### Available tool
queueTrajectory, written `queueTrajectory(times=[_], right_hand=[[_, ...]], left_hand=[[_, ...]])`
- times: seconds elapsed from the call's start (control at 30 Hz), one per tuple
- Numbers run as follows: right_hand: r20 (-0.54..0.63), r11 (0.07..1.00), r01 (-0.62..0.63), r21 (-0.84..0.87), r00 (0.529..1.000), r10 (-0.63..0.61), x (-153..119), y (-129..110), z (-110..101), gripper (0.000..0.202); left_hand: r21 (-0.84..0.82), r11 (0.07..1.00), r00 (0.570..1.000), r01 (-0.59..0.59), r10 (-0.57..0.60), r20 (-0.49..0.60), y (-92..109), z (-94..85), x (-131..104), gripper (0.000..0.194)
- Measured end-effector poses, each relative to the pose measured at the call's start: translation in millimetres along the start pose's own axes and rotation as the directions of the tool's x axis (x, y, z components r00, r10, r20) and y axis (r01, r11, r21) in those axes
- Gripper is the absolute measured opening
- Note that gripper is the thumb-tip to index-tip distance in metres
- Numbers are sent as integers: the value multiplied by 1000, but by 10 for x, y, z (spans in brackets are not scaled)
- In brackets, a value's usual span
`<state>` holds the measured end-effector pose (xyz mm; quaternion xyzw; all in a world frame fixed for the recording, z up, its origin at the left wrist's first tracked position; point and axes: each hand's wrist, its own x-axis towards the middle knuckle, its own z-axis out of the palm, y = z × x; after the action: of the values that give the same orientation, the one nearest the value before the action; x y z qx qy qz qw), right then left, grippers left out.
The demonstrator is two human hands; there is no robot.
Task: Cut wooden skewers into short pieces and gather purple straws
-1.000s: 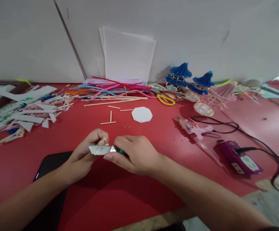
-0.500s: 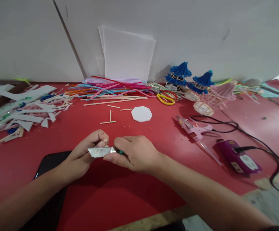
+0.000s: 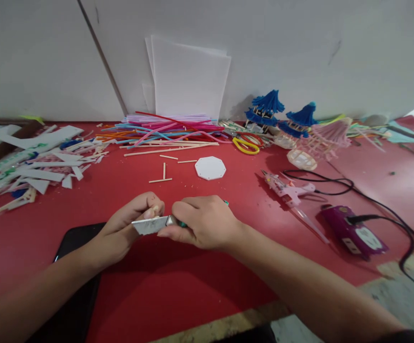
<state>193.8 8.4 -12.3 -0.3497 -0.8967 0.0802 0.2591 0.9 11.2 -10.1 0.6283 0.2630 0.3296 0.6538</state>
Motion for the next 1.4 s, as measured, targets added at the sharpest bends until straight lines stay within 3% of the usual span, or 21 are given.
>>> queueTrajectory(times=[0.13, 0.27, 0.43, 0.57, 0.73, 0.83, 0.9, 1.07, 1.17, 1.23, 1.33, 1.4], right_hand=[[-28, 997, 66, -48, 997, -67, -3, 44, -33, 50], [-125, 998, 20, -53, 992, -26, -27, 131, -156, 46], [-197, 998, -47, 39, 979, 54, -24, 120, -179, 43], [-132, 977, -210, 46, 968, 215, 6, 80, -72, 33], [1, 873, -469, -132, 881, 473, 49, 66, -44, 20], [157, 810, -497, -312, 814, 560, 54, 76, -76, 18], [190, 794, -468, -387, 802, 566, 40, 101, -88, 19], [109, 825, -425, -373, 863, 493, -1, 158, -75, 16], [-64, 926, -341, -161, 940, 335, 17, 96, -47, 30], [-143, 974, -225, 5, 964, 224, 35, 21, -11, 50], [-108, 980, -147, 138, 981, 162, 43, -69, 54, 75], [-84, 971, -177, 162, 978, 193, 36, -89, 82, 72]], left_hand=[[36, 999, 1000, 13, -14, 19, 9, -14, -38, 20], [89, 996, 999, 1, -5, 44, 0, -32, -56, 25], [-54, 998, 999, -9, 6, -54, -66, -16, -8, 22], [-162, 987, 991, -15, -7, -136, -104, -2, 28, 19], [-325, 946, 987, -1, -52, -154, -77, -9, 85, 18], [-447, 893, 979, 61, -141, -148, -44, -16, 114, 12], [-470, 878, 972, 88, -180, -154, -32, -22, 125, 10], [-437, 893, 959, 109, -210, -190, -43, -42, 143, 13], [-426, 891, 939, 159, -270, -214, -53, -43, 145, 15], [-425, 883, 923, 201, -316, -220, -55, -36, 143, 16], [-408, 886, 913, 221, -334, -233, -59, -24, 134, 16], [-393, 898, 922, 198, -307, -237, -64, -23, 128, 15]])
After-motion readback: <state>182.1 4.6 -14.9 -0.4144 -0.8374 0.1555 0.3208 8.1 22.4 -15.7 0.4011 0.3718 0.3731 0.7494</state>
